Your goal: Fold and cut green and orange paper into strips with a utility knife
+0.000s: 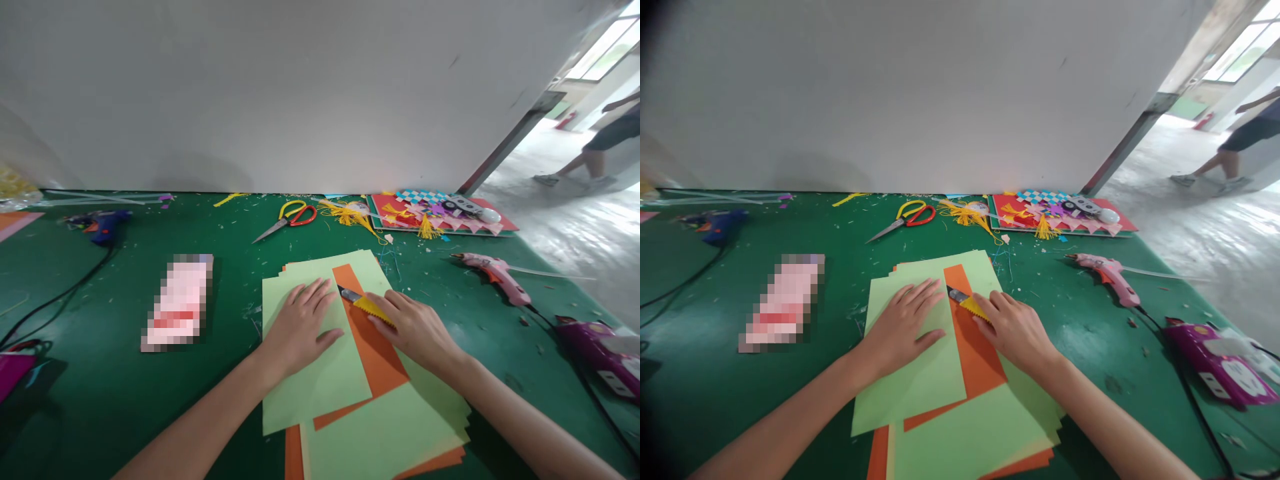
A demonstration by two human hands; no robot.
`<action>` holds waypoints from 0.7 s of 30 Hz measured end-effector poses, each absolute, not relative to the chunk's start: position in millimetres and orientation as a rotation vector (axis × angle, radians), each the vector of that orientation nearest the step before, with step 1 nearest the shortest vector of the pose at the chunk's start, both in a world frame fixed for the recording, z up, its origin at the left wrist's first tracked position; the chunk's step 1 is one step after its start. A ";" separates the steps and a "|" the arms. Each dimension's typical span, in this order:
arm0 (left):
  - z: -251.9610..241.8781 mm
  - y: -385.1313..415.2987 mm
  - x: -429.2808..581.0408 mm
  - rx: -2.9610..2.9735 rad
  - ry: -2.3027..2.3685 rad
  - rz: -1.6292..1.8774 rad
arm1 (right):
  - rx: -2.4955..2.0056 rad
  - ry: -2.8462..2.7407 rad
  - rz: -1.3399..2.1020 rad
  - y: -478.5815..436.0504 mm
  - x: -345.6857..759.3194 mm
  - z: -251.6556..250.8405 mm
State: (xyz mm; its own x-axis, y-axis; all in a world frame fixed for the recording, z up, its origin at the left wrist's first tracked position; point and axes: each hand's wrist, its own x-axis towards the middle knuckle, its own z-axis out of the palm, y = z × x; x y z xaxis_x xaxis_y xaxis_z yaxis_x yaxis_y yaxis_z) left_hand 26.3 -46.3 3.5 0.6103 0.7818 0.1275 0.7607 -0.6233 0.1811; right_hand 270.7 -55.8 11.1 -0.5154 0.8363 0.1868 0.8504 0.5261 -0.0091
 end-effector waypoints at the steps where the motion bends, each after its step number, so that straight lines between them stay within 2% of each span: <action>1: 3.4 -46.4 26.1 2.720 1.308 0.296 | -1.449 -2.598 -0.127 -54.2 270.8 11.0; 21: 3.6 -47.3 25.5 2.722 1.311 0.306 | -1.498 -2.600 -0.155 -33.1 264.2 12.0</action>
